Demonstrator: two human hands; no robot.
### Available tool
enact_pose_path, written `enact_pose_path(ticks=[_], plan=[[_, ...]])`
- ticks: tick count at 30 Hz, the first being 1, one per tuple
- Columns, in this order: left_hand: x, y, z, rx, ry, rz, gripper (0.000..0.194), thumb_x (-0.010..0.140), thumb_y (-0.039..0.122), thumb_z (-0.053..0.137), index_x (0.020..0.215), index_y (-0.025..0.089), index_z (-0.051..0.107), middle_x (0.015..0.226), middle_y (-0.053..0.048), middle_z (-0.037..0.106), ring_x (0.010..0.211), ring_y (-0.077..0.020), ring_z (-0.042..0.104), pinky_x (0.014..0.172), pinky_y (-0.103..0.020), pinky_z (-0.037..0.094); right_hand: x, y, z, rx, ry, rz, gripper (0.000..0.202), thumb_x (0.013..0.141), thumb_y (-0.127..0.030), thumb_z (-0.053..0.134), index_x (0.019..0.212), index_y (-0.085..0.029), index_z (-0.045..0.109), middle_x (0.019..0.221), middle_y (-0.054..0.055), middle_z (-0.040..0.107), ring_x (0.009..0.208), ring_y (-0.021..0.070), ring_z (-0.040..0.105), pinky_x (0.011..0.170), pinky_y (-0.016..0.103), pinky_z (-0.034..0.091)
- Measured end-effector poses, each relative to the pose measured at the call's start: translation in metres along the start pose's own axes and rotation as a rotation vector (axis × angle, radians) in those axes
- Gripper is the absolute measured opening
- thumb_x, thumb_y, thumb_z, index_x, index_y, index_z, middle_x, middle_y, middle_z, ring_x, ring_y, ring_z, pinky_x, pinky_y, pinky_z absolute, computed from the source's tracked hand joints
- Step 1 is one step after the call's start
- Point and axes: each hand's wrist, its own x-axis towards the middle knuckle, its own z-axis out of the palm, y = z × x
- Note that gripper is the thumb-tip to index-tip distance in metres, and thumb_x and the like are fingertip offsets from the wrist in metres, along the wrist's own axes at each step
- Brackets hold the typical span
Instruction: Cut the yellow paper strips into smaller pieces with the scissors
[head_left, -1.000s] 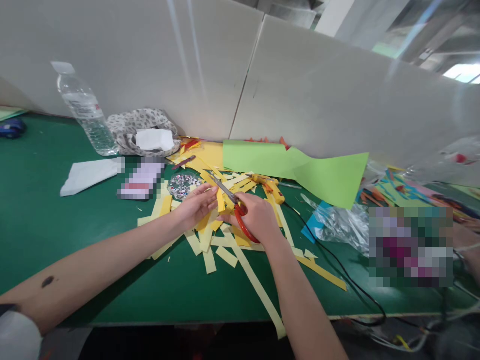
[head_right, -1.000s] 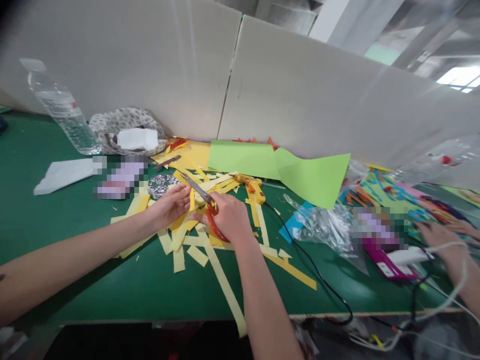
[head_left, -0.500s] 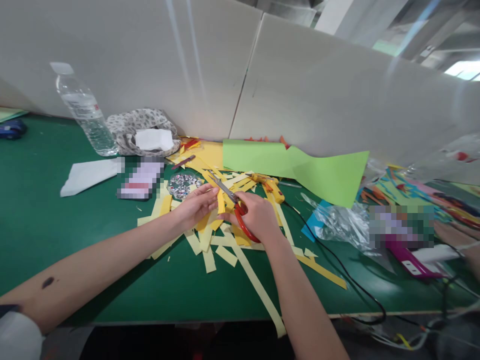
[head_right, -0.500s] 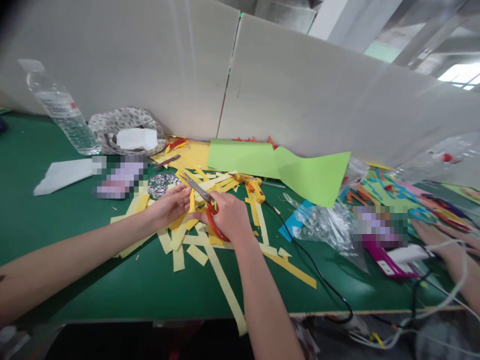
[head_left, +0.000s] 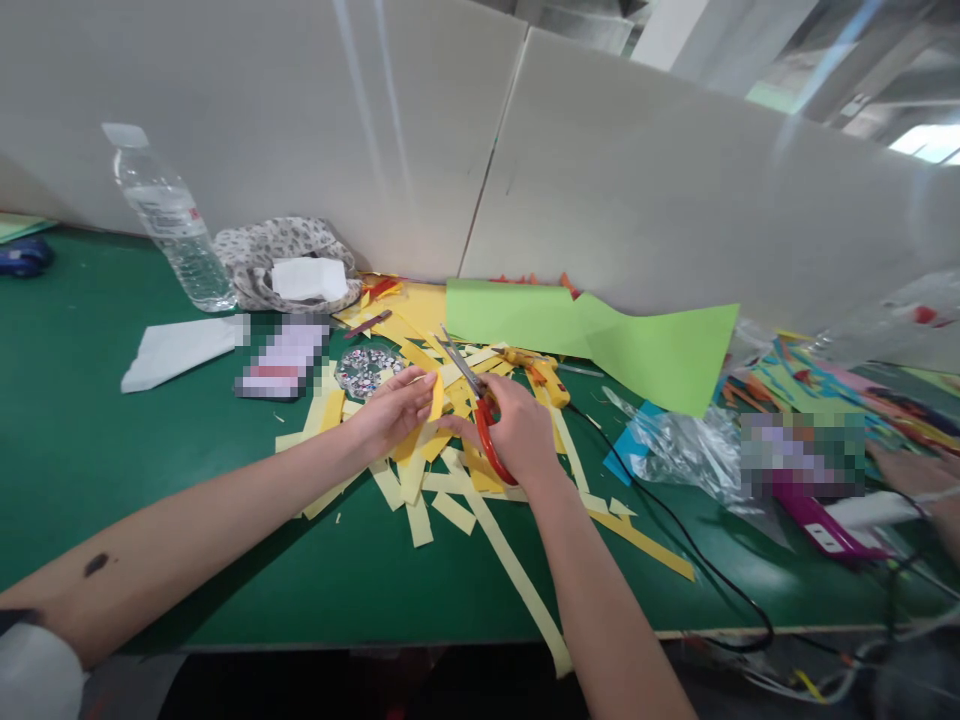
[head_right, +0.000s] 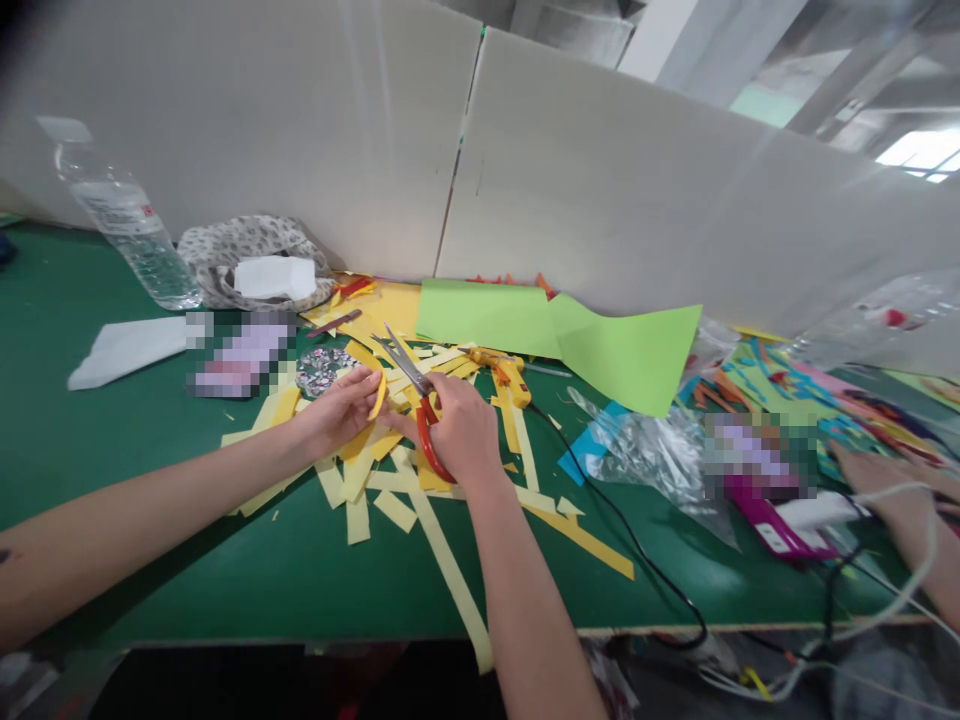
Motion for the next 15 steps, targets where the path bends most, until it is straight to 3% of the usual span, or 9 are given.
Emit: enact_pose_path(ticks=[8,15], plan=[[-0.0009,-0.0006,0.0025,-0.016,0.023,0.018,0.012,0.071,0.014,0.069,0.078,0.015,0.060,0.071,0.002,0.065,0.063,-0.0064,0.060,0.060,-0.017,0.045,-0.0008,-0.0004,0.0001,-0.072,-0.094,-0.071,0.049,0.071,-0.061,0.055,0.100,-0.021,0.054,0.093,0.007,0.062,0.087,0.0222,0.056,0.066,0.029,0.041],[-0.0017,-0.0005,0.0028,-0.015,0.020,0.019,0.011,0.071,0.014,0.069,0.077,0.016,0.060,0.067,0.003,0.063,0.059,-0.0047,0.057,0.058,-0.016,0.044,-0.0013,-0.0038,0.0001,-0.064,-0.109,-0.077,0.053,0.070,-0.067,0.053,0.096,-0.021,0.055,0.090,0.007,0.062,0.085,0.0215,0.056,0.064,0.028,0.039]])
